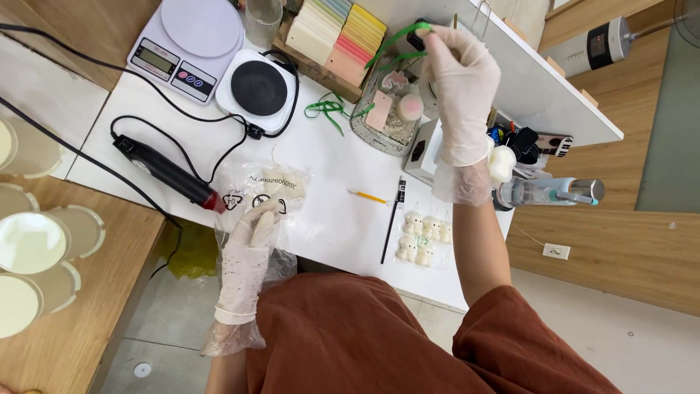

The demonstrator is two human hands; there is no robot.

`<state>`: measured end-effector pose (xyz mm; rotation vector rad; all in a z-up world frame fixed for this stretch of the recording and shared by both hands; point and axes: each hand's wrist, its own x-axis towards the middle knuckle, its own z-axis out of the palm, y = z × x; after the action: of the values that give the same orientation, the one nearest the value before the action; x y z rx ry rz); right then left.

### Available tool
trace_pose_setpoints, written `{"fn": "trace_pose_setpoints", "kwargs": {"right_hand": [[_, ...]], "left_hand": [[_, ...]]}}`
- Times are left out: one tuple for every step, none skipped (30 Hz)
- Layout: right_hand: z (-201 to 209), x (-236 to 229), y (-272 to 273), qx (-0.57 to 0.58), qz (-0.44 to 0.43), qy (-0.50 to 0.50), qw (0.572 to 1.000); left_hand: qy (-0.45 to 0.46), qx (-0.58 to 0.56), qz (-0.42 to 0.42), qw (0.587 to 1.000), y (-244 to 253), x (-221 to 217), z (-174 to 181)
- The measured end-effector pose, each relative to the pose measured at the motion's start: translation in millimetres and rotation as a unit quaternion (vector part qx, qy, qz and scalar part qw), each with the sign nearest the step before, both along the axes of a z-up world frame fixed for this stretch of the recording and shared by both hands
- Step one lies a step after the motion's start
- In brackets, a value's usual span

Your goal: The person carries a green ribbon-wrapped candle across the shop and places it on a glass display shelf with similar candles. They then return to the workbench, handle a cup-shaped silicone mold and small bear-shaped candles, and use a pencil-like tool near them. Finally they reach into a shelf and handle a plastic container of decorative dried pieces.

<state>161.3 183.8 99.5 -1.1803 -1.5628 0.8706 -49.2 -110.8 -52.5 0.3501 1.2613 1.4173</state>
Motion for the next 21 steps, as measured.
{"fn": "trace_pose_setpoints", "kwargs": {"right_hand": [[0, -1, 0, 0.001, 0.002, -0.001, 1.0], [1, -2, -1, -0.003, 0.005, -0.006, 1.0], [0, -4, -2, -0.006, 0.008, -0.011, 1.0], [-5, -8, -4, -0.005, 0.011, -0.01, 1.0], [-10, -14, -5, -0.034, 0.022, -0.079, 0.996], [-14, -21, -7, -0.062, 0.032, -0.148, 0.987], [-33, -22, -5, -0.06, 0.037, -0.145, 0.987], [-52, -23, -3, -0.091, 0.019, -0.229, 0.969], [-70, -27, 0, -0.12, 0.003, -0.311, 0.943], [-95, -20, 5, -0.116, 0.01, -0.308, 0.944], [-122, -15, 9, -0.111, 0.022, -0.352, 0.929], [-148, -11, 14, -0.105, 0.033, -0.396, 0.912], [-145, -15, 7, -0.101, 0.041, -0.392, 0.914], [-142, -19, -1, -0.094, 0.041, -0.41, 0.906], [-139, -25, -6, -0.084, 0.043, -0.426, 0.9], [-138, -25, -11, -0.077, 0.051, -0.421, 0.902], [-137, -28, -15, -0.07, 0.042, -0.424, 0.902], [-136, -30, -19, -0.064, 0.033, -0.426, 0.902], [-125, -37, -26, -0.055, 0.046, -0.419, 0.905], [-115, -43, -33, -0.061, 0.047, -0.418, 0.905], [-104, -47, -41, -0.07, 0.051, -0.42, 0.904]], "left_hand": [[-0.001, 0.001, 0.002, 1.0, 0, 0, 6], [0.029, 0.015, -0.004, 0.999, 1, 0, 12], [0.059, 0.03, -0.009, 0.998, 0, 0, 17], [0.06, 0.03, -0.006, 0.998, -2, 2, 15], [0.065, 0.033, -0.005, 0.997, -3, 3, 14], [0.07, 0.037, -0.005, 0.997, -5, 3, 13], [0.073, 0.038, 0.0, 0.997, -7, 4, 11], [0.049, 0.038, 0.003, 0.998, -10, 4, 9], [0.026, 0.038, 0.007, 0.999, -12, 3, 8], [0.031, 0.039, 0.014, 0.999, -15, 2, 9], [0.022, 0.035, 0.014, 0.999, -20, 0, 9], [0.013, 0.03, 0.013, 0.999, -24, -2, 10], [0.018, 0.031, 0.021, 0.999, -31, -5, 9], [0.02, 0.016, 0.02, 0.999, -37, -7, 8], [0.023, 0.003, 0.022, 1.0, -42, -11, 7], [0.03, 0.005, 0.032, 0.999, -49, -13, 3], [0.036, -0.001, 0.041, 0.999, -55, -17, 0], [0.042, -0.007, 0.05, 0.998, -61, -20, -2], [0.051, -0.006, 0.065, 0.997, -66, -24, 0], [0.055, 0.005, 0.079, 0.995, -72, -28, 2], [0.059, 0.012, 0.093, 0.994, -79, -29, 5]]}}
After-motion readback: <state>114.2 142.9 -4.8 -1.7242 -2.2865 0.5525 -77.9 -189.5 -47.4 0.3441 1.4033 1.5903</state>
